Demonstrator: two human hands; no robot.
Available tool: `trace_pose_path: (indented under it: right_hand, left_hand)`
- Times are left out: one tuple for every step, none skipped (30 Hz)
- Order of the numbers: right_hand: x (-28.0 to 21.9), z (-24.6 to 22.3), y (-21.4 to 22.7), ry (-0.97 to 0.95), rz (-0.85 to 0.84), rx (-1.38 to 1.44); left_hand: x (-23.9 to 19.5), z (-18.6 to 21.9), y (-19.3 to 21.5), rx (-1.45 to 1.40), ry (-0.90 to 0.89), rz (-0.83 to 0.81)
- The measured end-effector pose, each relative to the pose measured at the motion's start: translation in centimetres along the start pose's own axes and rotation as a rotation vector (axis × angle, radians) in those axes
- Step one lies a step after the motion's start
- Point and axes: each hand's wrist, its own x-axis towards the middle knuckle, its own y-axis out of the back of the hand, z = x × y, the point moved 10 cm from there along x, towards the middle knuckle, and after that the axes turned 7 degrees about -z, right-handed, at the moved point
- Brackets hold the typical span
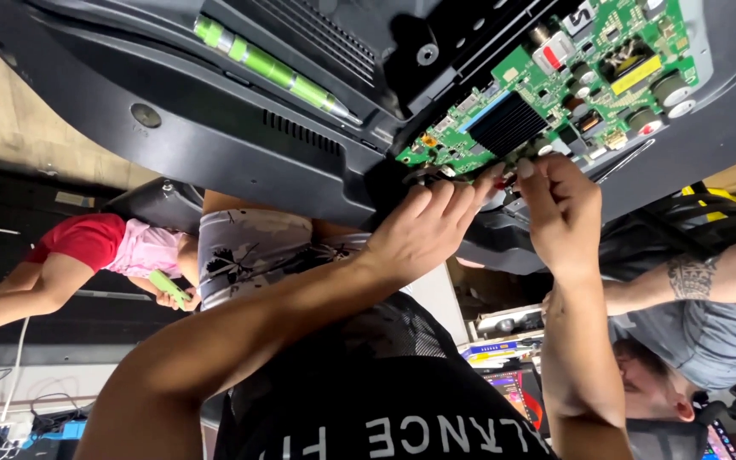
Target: The person uses a screwdriver to loosen and remove screws from a circuit board inside an open electronic device. They then disconnect several wires and lift out a long internal component with attached cables.
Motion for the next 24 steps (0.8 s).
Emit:
trace_pose_path:
  right_hand:
    - [0.1, 0.3, 0.0, -0.001, -0.003, -0.001]
    - [0.2, 0.5, 0.0, 0.012, -0.010, 0.007]
    - [0.2, 0.7, 0.0, 0.024, -0.017, 0.015]
    - [0.2, 0.7, 0.0, 0.023, -0.019, 0.013]
    - [0.3, 0.6, -0.1, 0.030, -0.031, 0.027]
    - [0.4, 0.5, -0.1, 0.037, -0.043, 0.041]
    - [0.4, 0.5, -0.1, 0.037, -0.042, 0.039]
    - [0.4, 0.6, -0.1, 0.030, -0.046, 0.050]
    - [0.6, 0.6, 0.0, 0.028, -0.049, 0.061]
    - [0.5, 0.6, -0.1, 0.031, -0.048, 0.059]
    - [0.4, 0.5, -0.2, 0.032, -0.036, 0.060]
    - [0.3, 0.5, -0.2, 0.033, -0.024, 0.061]
    - [0.2, 0.4, -0.2, 0.032, -0.023, 0.060]
    - [0.1, 0.4, -0.1, 0.024, -0.017, 0.044]
    - [0.1, 0.4, -0.1, 0.018, -0.012, 0.028]
    - [0.1, 0.2, 0.0, 0.018, -0.012, 0.027]
    - [0.2, 0.0, 0.1, 0.024, -0.013, 0.026]
    - [0.3, -0.2, 0.1, 0.030, -0.013, 0.025]
    - [0.2, -0.3, 0.1, 0.029, -0.014, 0.025]
    - [0.2, -0.3, 0.1, 0.024, -0.013, 0.029]
    - [0.2, -0.3, 0.1, 0.018, -0.013, 0.034]
    - [-0.3, -0.6, 0.4, 0.017, -0.014, 0.034]
    - [-0.8, -0.7, 0.8, -0.001, -0.015, 0.031]
    - [-1.3, -0.8, 1.2, -0.018, -0.015, 0.028]
  left_hand:
    - [-0.1, 0.0, -0.1, -0.001, 0.003, -0.001]
    - [-0.2, 0.0, -0.3, 0.010, -0.002, -0.006]
    - [-0.2, 0.1, -0.5, 0.020, -0.007, -0.011]
    - [-0.3, 0.1, -0.6, 0.018, -0.004, -0.011]
    - [-0.4, 0.1, -0.6, 0.011, 0.000, -0.006]
    - [-0.4, 0.0, -0.7, 0.004, 0.005, -0.001]
    - [-0.6, 0.1, -1.0, 0.003, 0.005, 0.000]
    - [-0.8, 0.3, -1.5, -0.004, 0.000, -0.011]
    - [-0.9, 0.4, -2.1, -0.009, -0.003, -0.020]
    - [-1.3, 0.6, -2.9, -0.007, -0.003, -0.017]
    - [-1.7, 1.1, -3.7, -0.011, -0.023, -0.015]
    - [-2.1, 1.6, -4.6, -0.014, -0.043, -0.013]
    - [-2.0, 1.4, -4.2, -0.015, -0.044, -0.012]
    - [-1.9, 1.2, -3.9, -0.022, -0.051, -0.011]
    - [-1.7, 1.1, -3.6, -0.028, -0.057, -0.009]
    - [-1.6, 0.9, -3.1, -0.028, -0.056, -0.008]
    - [-1.4, 0.7, -2.7, -0.036, -0.055, -0.016]
    - [-1.2, 0.4, -2.4, -0.045, -0.054, -0.024]
    - [-1.2, 0.5, -2.6, -0.046, -0.054, -0.025]
    - [-1.3, 0.6, -2.9, -0.043, -0.060, -0.025]
    - [-1.3, 0.7, -3.1, -0.041, -0.066, -0.026]
    - [-1.4, 0.6, -3.1, -0.042, -0.064, -0.027]
    - [-1.4, 0.6, -3.0, -0.044, -0.073, -0.013]
    - [-1.4, 0.6, -2.8, -0.046, -0.082, 0.002]
